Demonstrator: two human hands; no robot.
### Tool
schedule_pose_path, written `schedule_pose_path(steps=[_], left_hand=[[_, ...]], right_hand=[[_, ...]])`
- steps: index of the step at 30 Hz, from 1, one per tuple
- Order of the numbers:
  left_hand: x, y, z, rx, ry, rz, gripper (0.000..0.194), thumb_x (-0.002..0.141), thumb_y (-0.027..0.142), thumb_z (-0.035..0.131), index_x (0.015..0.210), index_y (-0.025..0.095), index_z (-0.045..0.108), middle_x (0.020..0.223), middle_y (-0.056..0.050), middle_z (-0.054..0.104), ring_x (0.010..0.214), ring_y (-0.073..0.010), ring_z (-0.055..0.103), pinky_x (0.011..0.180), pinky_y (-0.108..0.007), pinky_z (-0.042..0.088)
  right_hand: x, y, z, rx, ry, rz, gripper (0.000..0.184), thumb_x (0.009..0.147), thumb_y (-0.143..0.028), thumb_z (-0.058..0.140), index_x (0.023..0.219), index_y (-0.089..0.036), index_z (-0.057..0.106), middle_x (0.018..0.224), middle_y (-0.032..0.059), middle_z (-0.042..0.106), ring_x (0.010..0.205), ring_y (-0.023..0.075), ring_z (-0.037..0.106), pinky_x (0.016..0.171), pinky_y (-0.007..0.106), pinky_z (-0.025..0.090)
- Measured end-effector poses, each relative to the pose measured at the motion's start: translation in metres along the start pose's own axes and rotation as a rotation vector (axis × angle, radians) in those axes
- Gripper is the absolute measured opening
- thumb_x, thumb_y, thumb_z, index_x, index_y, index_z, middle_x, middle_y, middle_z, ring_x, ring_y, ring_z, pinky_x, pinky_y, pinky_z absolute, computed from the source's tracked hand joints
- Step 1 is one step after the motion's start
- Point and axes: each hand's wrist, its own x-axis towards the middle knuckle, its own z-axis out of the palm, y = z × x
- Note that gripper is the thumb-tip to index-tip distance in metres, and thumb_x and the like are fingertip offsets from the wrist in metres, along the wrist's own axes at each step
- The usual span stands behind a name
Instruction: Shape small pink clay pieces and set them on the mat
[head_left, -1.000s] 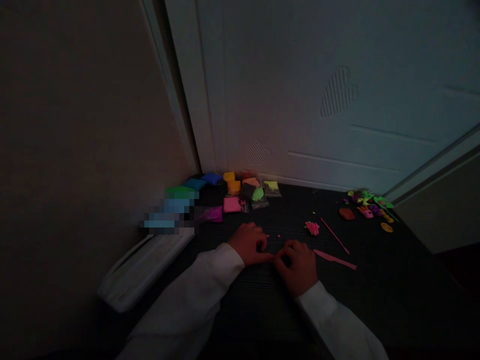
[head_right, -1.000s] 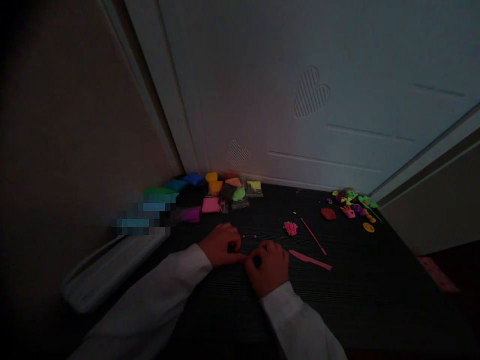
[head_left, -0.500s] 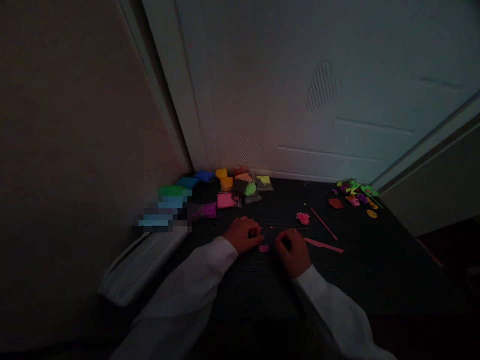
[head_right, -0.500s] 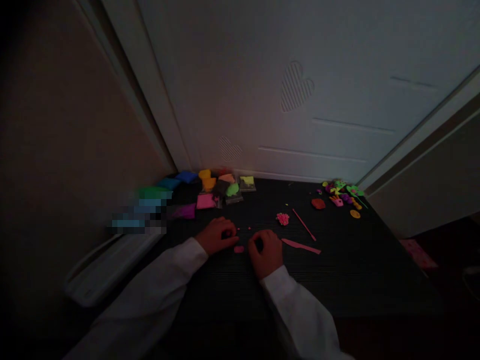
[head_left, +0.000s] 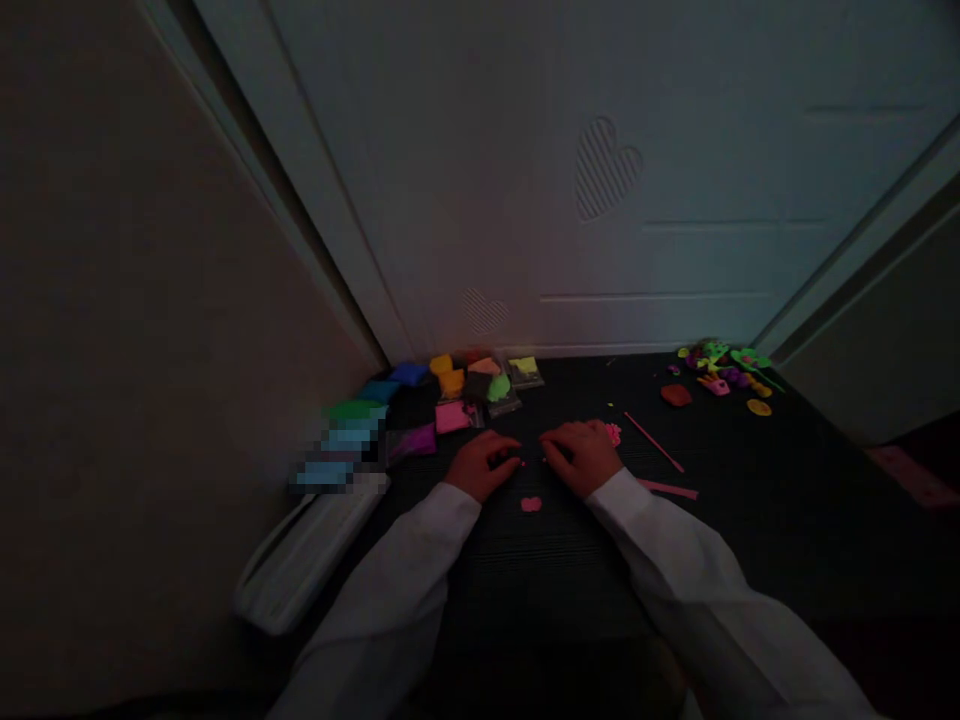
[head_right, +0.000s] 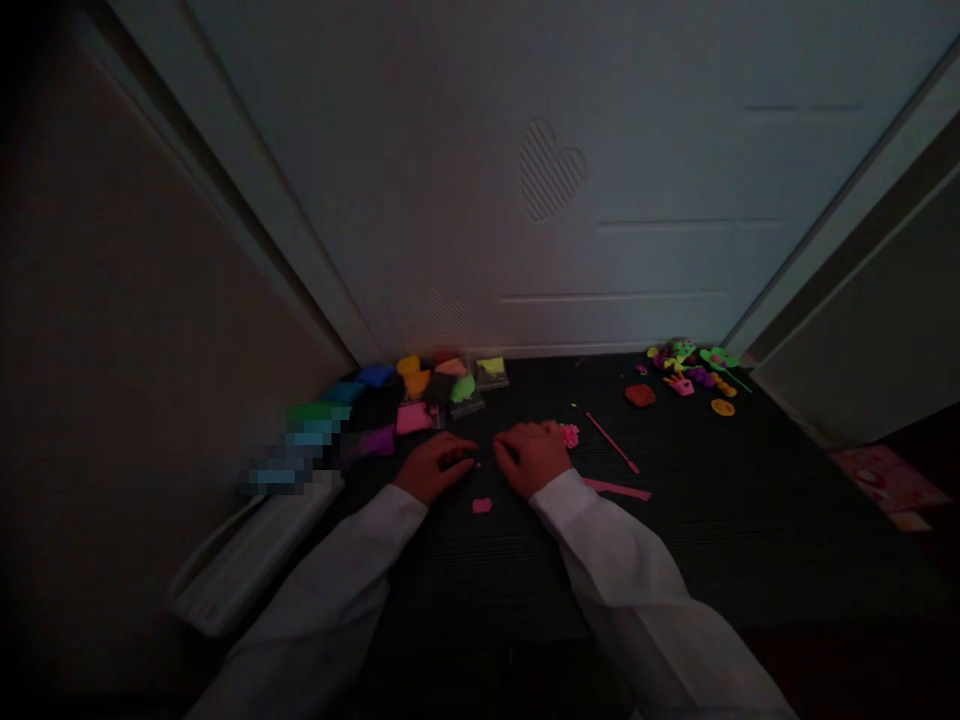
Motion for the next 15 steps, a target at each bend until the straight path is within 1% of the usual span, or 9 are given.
schedule_pose_path(steps=[3,6,8,11,13,15], left_hand=[[0.002,-0.003,0.004,0.037,-0.061,0.045,0.029,0.066,0.035,0.050,0.092,0.024,0.058,0.075,-0.002,0.053,0.072,-0.0130,0.047,0.065,-0.025,0.037],[0.003,-0.003,0.007,0.072,-0.095,0.045,0.023,0.067,0.034,0.050,0.085,0.026,0.061,0.075,-0.002,0.055,0.075,-0.0143,0.048,0.067,-0.027,0.037],[0.005,-0.002,0.007,0.037,-0.087,0.024,0.019,0.067,0.033,0.050,0.080,0.026,0.062,0.074,-0.002,0.056,0.074,-0.0144,0.049,0.068,-0.027,0.038],[0.010,0.000,0.006,-0.095,0.006,-0.072,0.018,0.064,0.033,0.053,0.076,0.023,0.063,0.078,-0.002,0.059,0.076,-0.0149,0.051,0.070,-0.028,0.038],[0.016,0.001,0.006,-0.220,0.075,-0.189,0.018,0.061,0.033,0.057,0.073,0.021,0.062,0.078,-0.002,0.060,0.074,-0.0152,0.052,0.068,-0.028,0.039],[0.023,0.003,0.008,-0.377,0.131,-0.311,0.020,0.056,0.032,0.060,0.070,0.019,0.061,0.073,-0.002,0.061,0.069,-0.0146,0.053,0.064,-0.027,0.039]], right_hand=[[-0.005,-0.001,0.002,-0.003,-0.020,-0.018,0.017,0.075,-0.027,0.043,0.083,-0.023,0.058,0.079,0.0012,0.059,0.078,0.0148,0.049,0.072,0.031,0.025],[-0.005,-0.002,0.002,0.029,-0.004,0.010,0.017,0.075,-0.026,0.043,0.082,-0.023,0.058,0.080,0.0012,0.058,0.079,0.0145,0.049,0.071,0.031,0.027],[-0.003,-0.002,0.002,0.055,0.027,0.037,0.017,0.075,-0.026,0.043,0.082,-0.022,0.057,0.081,0.0014,0.058,0.079,0.0145,0.049,0.071,0.030,0.027],[-0.001,0.000,0.001,0.096,0.082,0.068,0.016,0.075,-0.025,0.043,0.082,-0.021,0.057,0.080,0.0019,0.057,0.080,0.0146,0.048,0.072,0.029,0.029],[-0.001,0.003,0.001,0.129,0.116,0.084,0.016,0.075,-0.025,0.043,0.082,-0.021,0.057,0.080,0.0017,0.057,0.081,0.0146,0.048,0.072,0.029,0.030],[0.000,0.005,0.002,0.157,0.146,0.096,0.016,0.074,-0.024,0.044,0.083,-0.022,0.056,0.081,0.0015,0.057,0.081,0.0147,0.048,0.071,0.029,0.031]])
